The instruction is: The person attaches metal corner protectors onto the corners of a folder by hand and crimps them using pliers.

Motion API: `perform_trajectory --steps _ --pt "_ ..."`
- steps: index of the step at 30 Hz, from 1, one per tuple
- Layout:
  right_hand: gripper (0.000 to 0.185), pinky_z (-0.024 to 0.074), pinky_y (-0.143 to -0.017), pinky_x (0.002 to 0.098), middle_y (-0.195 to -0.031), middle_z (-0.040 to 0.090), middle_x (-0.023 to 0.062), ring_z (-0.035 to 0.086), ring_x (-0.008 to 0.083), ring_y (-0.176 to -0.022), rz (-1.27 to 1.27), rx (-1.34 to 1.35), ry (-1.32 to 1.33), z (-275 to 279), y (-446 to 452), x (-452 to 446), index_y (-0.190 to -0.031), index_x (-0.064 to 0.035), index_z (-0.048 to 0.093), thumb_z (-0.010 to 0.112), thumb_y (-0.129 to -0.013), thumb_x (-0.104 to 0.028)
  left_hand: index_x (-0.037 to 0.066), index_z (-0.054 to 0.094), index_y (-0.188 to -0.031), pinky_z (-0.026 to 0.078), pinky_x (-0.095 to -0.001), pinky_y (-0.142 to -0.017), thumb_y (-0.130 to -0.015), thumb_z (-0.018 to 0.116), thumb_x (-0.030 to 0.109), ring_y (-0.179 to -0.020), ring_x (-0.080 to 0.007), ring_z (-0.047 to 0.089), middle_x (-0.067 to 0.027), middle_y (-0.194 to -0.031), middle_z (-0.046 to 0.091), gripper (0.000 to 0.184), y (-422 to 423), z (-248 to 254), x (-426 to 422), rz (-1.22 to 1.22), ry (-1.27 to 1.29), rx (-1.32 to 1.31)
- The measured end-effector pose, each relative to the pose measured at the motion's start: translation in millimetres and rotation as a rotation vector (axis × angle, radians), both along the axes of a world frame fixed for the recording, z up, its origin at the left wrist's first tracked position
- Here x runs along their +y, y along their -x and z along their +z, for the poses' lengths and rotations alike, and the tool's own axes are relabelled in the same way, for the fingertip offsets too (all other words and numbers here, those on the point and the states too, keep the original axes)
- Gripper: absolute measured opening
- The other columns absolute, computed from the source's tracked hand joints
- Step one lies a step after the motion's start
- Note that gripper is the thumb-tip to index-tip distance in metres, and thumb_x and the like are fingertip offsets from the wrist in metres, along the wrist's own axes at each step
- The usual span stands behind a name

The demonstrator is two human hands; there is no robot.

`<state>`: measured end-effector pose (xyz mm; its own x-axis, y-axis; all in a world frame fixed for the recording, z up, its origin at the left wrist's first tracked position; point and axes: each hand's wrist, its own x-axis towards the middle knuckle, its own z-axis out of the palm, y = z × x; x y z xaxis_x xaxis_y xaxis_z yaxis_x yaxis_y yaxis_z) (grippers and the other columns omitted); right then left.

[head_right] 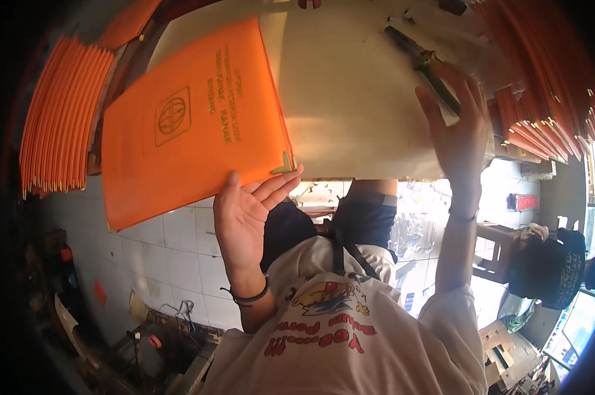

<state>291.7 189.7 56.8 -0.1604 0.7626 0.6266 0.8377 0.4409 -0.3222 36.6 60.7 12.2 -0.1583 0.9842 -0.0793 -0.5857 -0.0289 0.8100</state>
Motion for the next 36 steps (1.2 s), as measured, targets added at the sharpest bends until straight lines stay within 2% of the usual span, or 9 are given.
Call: perform_trajectory --steps 4,13,16,19,21,23,27,30,36 --pt "0.039 0.0433 -0.096 0.0428 -0.113 0.064 0.01 0.061 0.0305 -0.104 -0.102 -0.277 -0.093 -9 -7 23 -0.116 -0.0077 0.061 0.07 -0.086 -0.031 -0.015 0.042 -0.127 0.044 -0.0521 -0.103 -0.102 0.03 0.039 -0.114 -0.0475 0.056 -0.0354 -0.121 0.055 0.061 1 -2 2 -0.103 0.004 -0.091" --pt "0.037 0.0456 -0.088 0.0414 -0.101 0.065 0.0159 0.06 0.0374 -0.091 -0.124 -0.353 0.177 -1 -21 47 -0.098 -0.0037 0.065 0.062 -0.09 -0.04 -0.014 0.041 -0.129 0.043 -0.0492 -0.104 -0.101 0.029 0.041 -0.115 -0.044 0.057 -0.037 -0.12 0.055 0.063 1 -2 3 -0.129 -0.036 -0.084" --pt "0.042 0.0465 -0.086 0.0367 -0.101 0.066 0.0139 0.062 0.0325 -0.092 -0.117 -0.126 0.463 19 -17 20 -0.103 -0.0003 0.064 0.057 -0.094 -0.041 -0.014 0.041 -0.128 0.043 -0.0492 -0.104 -0.101 0.03 0.041 -0.113 -0.0436 0.058 -0.0361 -0.119 0.056 0.062 3 -2 5 -0.145 -0.042 -0.079" --pt "0.049 0.0461 -0.087 0.0353 -0.103 0.065 0.012 0.062 0.0256 -0.094 0.248 0.599 0.587 17 -23 -25 -0.112 0.004 0.06 0.05 -0.098 -0.042 -0.014 0.043 -0.127 0.044 -0.0494 -0.103 -0.101 0.031 0.04 -0.111 -0.043 0.059 -0.0351 -0.117 0.057 0.061 2 -2 6 -0.139 -0.052 -0.075" --pt "0.054 0.0458 -0.09 0.0366 -0.106 0.063 0.0126 0.06 0.0204 -0.097 0.328 0.885 0.857 20 -27 -68 -0.121 0.007 0.054 0.043 -0.101 -0.042 -0.014 0.044 -0.127 0.044 -0.0496 -0.102 -0.101 0.032 0.04 -0.11 -0.0427 0.059 -0.0344 -0.117 0.058 0.061 1 -6 7 -0.127 -0.069 -0.084" --pt "0.06 0.047 -0.084 0.0354 -0.109 0.062 0.0165 0.061 0.0206 -0.095 0.54 0.865 1.006 -4 -33 -100 -0.126 0.0063 0.049 0.044 -0.099 -0.048 -0.014 0.044 -0.126 0.044 -0.0501 -0.102 -0.101 0.033 0.04 -0.11 -0.0431 0.059 -0.0342 -0.117 0.058 0.061 1 -2 5 -0.133 -0.038 -0.087" --pt "0.047 0.0472 -0.087 0.0368 -0.109 0.062 0.0146 0.06 0.0212 -0.098 0.418 1.122 1.557 -39 -19 -157 -0.122 0.0061 0.054 0.062 -0.092 -0.028 -0.014 0.044 -0.127 0.044 -0.0514 -0.102 -0.1 0.035 0.04 -0.111 -0.0442 0.058 -0.0338 -0.118 0.057 0.061 -1 -11 7 -0.108 -0.066 -0.146" --pt "0.035 0.0464 -0.087 0.0314 -0.105 0.063 0.0083 0.06 0.0152 -0.096 0.211 0.984 1.71 -66 -5 -188 -0.116 0.0049 0.06 0.064 -0.09 -0.017 -0.014 0.041 -0.128 0.043 -0.0535 -0.102 -0.1 0.035 0.039 -0.112 -0.0459 0.057 -0.0344 -0.12 0.055 0.061 1 -12 8 -0.116 -0.07 -0.145" --pt "0.032 0.0475 -0.073 0.0289 -0.082 0.067 0.0041 0.06 0.0104 -0.08 0.051 0.446 1.749 -53 24 -191 -0.104 0.0001 0.067 0.066 -0.091 -0.029 -0.013 0.039 -0.131 0.044 -0.0544 -0.101 -0.101 0.031 0.037 -0.112 -0.0472 0.057 -0.034 -0.122 0.054 0.059 2 -16 9 -0.126 -0.081 -0.12"
